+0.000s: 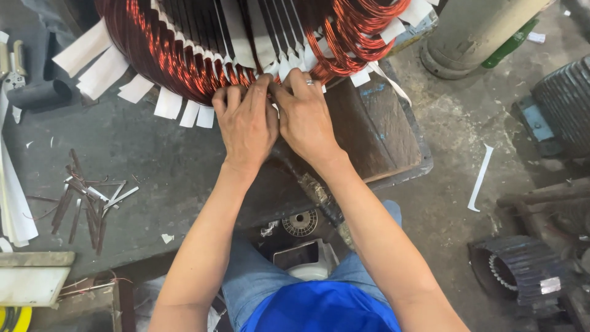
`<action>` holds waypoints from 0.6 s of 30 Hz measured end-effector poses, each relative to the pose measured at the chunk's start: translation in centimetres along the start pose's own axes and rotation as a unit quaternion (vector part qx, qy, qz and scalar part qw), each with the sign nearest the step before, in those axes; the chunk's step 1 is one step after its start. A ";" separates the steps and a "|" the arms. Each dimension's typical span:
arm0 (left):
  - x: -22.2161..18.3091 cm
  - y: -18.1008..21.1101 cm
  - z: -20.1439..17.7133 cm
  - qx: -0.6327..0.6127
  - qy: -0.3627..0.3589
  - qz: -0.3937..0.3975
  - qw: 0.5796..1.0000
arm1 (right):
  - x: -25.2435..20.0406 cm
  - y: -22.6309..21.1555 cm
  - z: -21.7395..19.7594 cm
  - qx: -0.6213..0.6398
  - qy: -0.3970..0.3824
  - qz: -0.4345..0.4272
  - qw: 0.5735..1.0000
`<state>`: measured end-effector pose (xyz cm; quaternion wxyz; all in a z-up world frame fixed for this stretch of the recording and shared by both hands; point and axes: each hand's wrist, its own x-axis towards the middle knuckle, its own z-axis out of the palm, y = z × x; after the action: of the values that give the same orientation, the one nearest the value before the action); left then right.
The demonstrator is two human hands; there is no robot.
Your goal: Securing copper coils in an electric motor stator by manually inserting insulation wedges and tapping them into place with a hammer.
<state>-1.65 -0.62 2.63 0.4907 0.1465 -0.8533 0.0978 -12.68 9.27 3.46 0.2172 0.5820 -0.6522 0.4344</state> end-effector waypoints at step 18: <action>-1.3 -0.3 1.2 -0.005 0.021 -0.010 1.000 | -0.3 0.4 0.8 -0.044 -0.034 -0.024 0.998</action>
<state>-1.87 -1.06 0.95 0.5104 0.1506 -0.8417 0.0916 -12.85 8.74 2.66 0.2310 0.6017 -0.6636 0.3798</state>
